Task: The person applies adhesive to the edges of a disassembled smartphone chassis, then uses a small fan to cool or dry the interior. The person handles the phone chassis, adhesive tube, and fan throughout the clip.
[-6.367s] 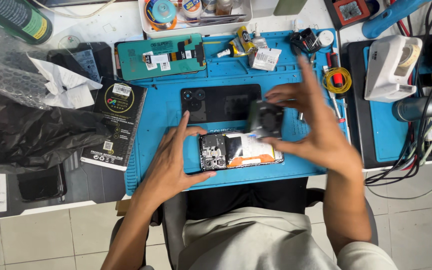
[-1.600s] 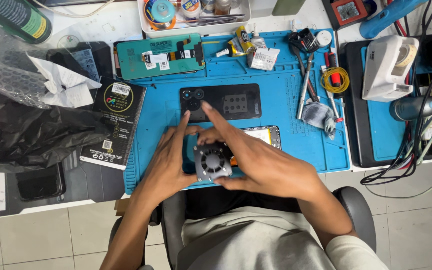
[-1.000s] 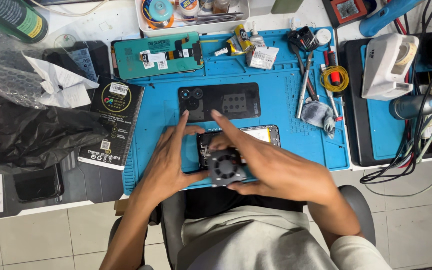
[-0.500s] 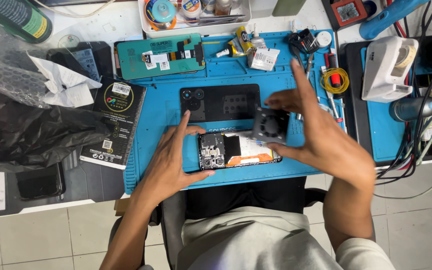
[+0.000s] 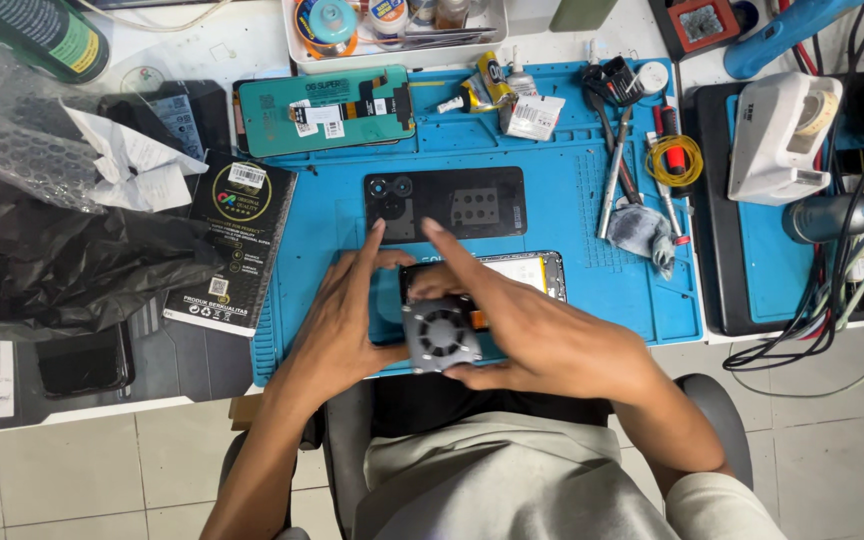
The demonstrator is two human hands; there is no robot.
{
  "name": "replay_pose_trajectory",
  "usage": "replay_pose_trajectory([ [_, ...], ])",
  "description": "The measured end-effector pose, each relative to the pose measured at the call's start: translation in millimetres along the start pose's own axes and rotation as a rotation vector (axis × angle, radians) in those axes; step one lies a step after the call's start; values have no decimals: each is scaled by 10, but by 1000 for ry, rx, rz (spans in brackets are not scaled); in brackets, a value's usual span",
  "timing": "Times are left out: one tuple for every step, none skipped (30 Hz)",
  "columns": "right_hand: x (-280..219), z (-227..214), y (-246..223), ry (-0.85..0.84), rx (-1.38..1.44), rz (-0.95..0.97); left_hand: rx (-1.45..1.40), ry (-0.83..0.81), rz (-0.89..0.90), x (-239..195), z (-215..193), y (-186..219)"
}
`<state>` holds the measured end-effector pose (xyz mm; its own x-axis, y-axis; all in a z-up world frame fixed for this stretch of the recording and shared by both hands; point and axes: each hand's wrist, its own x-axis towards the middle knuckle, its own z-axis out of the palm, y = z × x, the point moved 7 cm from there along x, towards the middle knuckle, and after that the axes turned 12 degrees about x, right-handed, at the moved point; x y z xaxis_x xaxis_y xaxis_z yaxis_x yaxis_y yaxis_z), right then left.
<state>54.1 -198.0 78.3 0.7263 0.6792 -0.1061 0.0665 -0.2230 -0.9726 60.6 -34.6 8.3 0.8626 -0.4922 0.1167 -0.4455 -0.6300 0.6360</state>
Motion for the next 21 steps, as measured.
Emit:
replay_pose_trajectory([
  [-63, -39, -7, 14, -31, -13, -18, 14, 24, 1, -11, 16],
  [-132, -94, -12, 26, -64, -28, -15, 7, 19, 8, -4, 13],
  [-204, -157, -15, 39, -97, -43, -12, 1, 15, 15, 2, 6],
  [-285, -242, 9, 67, -129, -18, -9, -6, 8, 13, 10, 1],
  [-369, -333, 30, 96, -161, 8, -8, -12, 3, 10, 20, -2],
  [-440, -420, 50, 123, -194, 32, -7, -16, -3, 11, 26, -9],
  [-502, -515, 42, 167, -226, 19, -5, -21, -9, 10, 34, -12],
  [-553, -605, 35, 212, -256, 7, -10, -23, -11, 10, 36, -15],
  [-586, -679, 34, 257, -287, -5, -15, -26, -14, 9, 38, -15],
  [-602, -741, 50, 292, -262, -9, -20, -31, -16, 6, 41, -12],
  [-607, -810, 62, 327, -236, -13, -18, -30, -18, 6, 40, -8],
  [-604, -874, 66, 363, -210, -18, -15, -29, -20, 9, 35, -3],
  [-576, -904, 54, 382, -213, -52, -12, -28, -21, 12, 28, 3],
  [-515, -906, 50, 399, -216, -87, -11, -25, -15, 19, 22, 11],
  [-455, -887, 39, 415, -219, -123, -10, -22, -10, 24, 18, 19],
  [-390, -841, 33, 415, -206, -148, -10, -18, -7, 23, 13, 24],
  [-309, -777, 30, 415, -192, -173, -8, -18, -10, 22, 11, 25],
  [-232, -715, 23, 415, -179, -196, -8, -18, -12, 19, 13, 27],
  [-149, -627, 27, 382, -155, -202, -7, -18, -14, 22, 9, 20],
  [-77, -529, 25, 350, -132, -206, -4, -24, -28, 24, 12, 8],
  [-19, -436, 19, 318, -108, -211, -1, -30, -42, 22, 15, -3],
])
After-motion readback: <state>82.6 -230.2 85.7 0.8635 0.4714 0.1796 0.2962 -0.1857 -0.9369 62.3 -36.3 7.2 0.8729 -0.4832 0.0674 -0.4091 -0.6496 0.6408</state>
